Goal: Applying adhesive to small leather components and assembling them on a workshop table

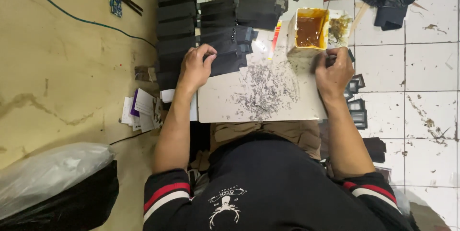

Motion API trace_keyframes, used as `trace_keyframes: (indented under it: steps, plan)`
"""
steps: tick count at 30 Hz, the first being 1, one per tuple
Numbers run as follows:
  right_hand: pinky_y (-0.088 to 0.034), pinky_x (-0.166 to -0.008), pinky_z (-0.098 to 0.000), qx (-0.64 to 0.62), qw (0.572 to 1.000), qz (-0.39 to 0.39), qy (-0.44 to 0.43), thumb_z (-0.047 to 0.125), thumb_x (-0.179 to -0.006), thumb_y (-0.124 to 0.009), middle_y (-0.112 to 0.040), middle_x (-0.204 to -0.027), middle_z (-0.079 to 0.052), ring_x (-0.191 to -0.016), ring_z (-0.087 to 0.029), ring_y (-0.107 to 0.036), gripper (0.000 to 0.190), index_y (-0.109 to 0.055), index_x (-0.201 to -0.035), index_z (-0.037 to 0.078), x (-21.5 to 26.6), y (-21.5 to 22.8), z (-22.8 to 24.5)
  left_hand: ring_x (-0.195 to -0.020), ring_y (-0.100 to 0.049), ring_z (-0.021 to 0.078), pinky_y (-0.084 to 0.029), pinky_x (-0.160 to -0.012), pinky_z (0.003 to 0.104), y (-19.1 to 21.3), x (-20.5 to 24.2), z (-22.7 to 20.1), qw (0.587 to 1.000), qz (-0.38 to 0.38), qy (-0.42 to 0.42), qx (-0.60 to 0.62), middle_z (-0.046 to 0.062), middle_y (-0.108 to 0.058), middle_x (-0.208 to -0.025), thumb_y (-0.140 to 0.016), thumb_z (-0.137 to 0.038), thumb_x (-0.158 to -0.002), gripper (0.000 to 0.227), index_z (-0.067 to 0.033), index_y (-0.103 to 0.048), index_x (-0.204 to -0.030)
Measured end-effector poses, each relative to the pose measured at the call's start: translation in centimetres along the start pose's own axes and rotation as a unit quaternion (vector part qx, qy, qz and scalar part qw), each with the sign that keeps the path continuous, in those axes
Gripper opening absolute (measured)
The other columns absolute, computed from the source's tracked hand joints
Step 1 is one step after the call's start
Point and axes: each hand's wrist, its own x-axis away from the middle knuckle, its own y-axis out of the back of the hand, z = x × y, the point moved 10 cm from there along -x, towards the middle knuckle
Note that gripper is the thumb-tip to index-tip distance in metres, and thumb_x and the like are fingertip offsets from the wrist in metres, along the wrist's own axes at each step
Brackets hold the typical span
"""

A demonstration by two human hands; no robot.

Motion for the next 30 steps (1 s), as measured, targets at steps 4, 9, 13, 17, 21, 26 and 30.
trace_keyframes:
  steps: [4,9,13,17,21,26,30]
  plan:
    - [-0.056,-0.063,-0.0388,-0.023,0.999,-0.001,0.023,0.003,-0.091,-0.085,-0.068,-0.080,-0.008,-0.073,-0.031,-0.071,0.021,-0.067,-0.100,0.008,-0.2,1.3,1.7,-0.098,-0.069,0.0335,-0.053,-0.088,0.049,-0.8,-0.1,0.3,1.000,-0.010,-0.003,-0.019,0.005,-0.074,-0.094,-0.069,-0.020,-0.097,0.007,-0.0195,-0.070,-0.105]
    - [-0.053,-0.070,-0.0407,-0.076,0.994,0.000,0.084,0.007,-0.103,-0.077,-0.066,-0.092,-0.012,-0.081,-0.035,-0.067,0.011,-0.066,-0.102,0.006,3.4,0.3,1.8,-0.105,-0.064,0.0313,-0.051,-0.092,0.047,1.0,0.6,-1.3,0.995,-0.071,-0.034,-0.057,0.004,-0.069,-0.102,-0.071,-0.021,-0.096,0.013,-0.0188,-0.069,-0.109]
    - [-0.055,-0.079,-0.0387,-0.108,0.976,0.068,0.178,0.003,-0.096,-0.078,-0.070,-0.096,-0.010,-0.084,-0.031,-0.068,0.012,-0.073,-0.107,0.005,3.9,-1.0,10.7,-0.095,-0.067,0.0268,-0.052,-0.085,0.042,6.3,2.1,-1.7,0.980,-0.181,-0.057,-0.067,0.001,-0.070,-0.094,-0.069,-0.021,-0.099,0.010,-0.0195,-0.070,-0.108]
    - [-0.053,-0.101,-0.0454,-0.056,0.945,0.124,0.298,0.004,-0.091,-0.072,-0.066,-0.124,-0.025,-0.115,-0.040,-0.066,0.035,-0.068,-0.125,-0.004,3.1,-4.1,17.4,-0.083,-0.069,0.0325,-0.055,-0.077,0.043,14.2,5.5,0.0,0.953,-0.287,-0.023,-0.096,0.008,-0.070,-0.085,-0.067,-0.018,-0.103,0.007,-0.0144,-0.069,-0.108]
    - [-0.054,-0.105,-0.0421,0.047,0.935,0.117,0.332,0.007,-0.089,-0.071,-0.068,-0.122,-0.025,-0.118,-0.039,-0.066,0.034,-0.070,-0.121,-0.003,4.3,-8.7,15.8,-0.078,-0.071,0.0366,-0.057,-0.071,0.047,16.6,6.8,2.7,0.948,-0.300,0.009,-0.105,0.012,-0.070,-0.080,-0.070,-0.021,-0.103,0.010,-0.0118,-0.069,-0.107]
    - [-0.059,-0.091,-0.0375,0.063,0.929,0.168,0.325,0.015,-0.092,-0.071,-0.068,-0.109,-0.013,-0.107,-0.033,-0.071,0.017,-0.069,-0.106,0.006,7.2,-9.6,11.3,-0.094,-0.070,0.0328,-0.055,-0.083,0.044,12.9,4.7,6.0,0.980,-0.170,0.001,-0.100,0.008,-0.070,-0.096,-0.070,-0.025,-0.102,0.016,-0.0129,-0.069,-0.113]
    - [-0.059,-0.083,-0.0370,0.082,0.926,0.209,0.304,0.017,-0.096,-0.066,-0.063,-0.104,-0.007,-0.098,-0.028,-0.070,0.014,-0.067,-0.110,0.014,7.5,-9.0,9.0,-0.114,-0.062,0.0348,-0.048,-0.096,0.049,9.5,1.5,8.3,0.991,-0.064,0.002,-0.120,0.012,-0.067,-0.118,-0.073,-0.022,-0.100,0.028,-0.0098,-0.069,-0.124]
